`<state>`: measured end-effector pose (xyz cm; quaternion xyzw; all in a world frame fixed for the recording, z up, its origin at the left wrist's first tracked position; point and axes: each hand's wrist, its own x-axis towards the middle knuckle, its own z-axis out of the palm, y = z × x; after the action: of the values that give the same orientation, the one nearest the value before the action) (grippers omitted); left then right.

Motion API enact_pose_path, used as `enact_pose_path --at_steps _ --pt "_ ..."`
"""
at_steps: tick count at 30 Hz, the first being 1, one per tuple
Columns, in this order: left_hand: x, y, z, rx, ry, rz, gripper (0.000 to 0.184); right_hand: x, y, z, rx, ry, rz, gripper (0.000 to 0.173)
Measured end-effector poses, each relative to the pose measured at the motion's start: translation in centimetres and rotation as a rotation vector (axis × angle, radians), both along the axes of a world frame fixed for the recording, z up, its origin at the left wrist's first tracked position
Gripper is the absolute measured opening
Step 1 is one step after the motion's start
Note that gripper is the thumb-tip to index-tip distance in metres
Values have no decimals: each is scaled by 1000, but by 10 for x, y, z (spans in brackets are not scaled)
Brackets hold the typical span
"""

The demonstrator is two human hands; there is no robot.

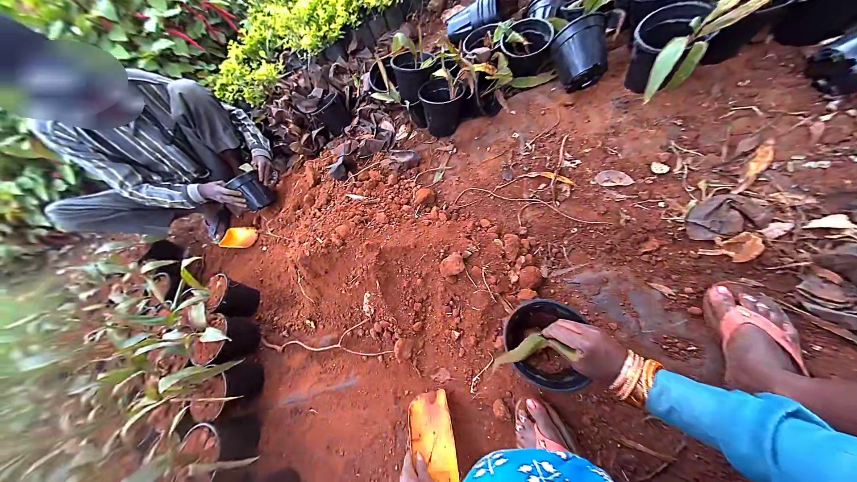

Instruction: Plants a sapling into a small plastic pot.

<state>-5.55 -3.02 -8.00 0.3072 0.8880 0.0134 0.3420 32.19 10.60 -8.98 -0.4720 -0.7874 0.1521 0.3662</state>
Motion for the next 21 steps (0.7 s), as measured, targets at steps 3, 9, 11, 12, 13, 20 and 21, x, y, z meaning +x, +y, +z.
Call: enact_pose_path --at_steps 3,9,11,12,13,20,21 --pt "-6 52 -10 76 40 3 39 2 -3 -2 34 8 -12 21" --pt "17 231 -5 175 173 87 34 10 -8 -4 44 52 33 23" --pt "13 271 -12 199 219 91 31 11 -8 -4 50 59 43 22" --pt "5 278 -16 216 226 41 31 11 -7 -3 45 69 52 22" --pt "-5 278 -17 248 218 -18 32 11 -7 -2 39 90 62 21" --pt "-21 236 -1 415 116 -111 34 5 1 -5 139 85 25 22" --pt "-16 227 2 443 110 -105 33 5 2 -4 157 70 26 22"
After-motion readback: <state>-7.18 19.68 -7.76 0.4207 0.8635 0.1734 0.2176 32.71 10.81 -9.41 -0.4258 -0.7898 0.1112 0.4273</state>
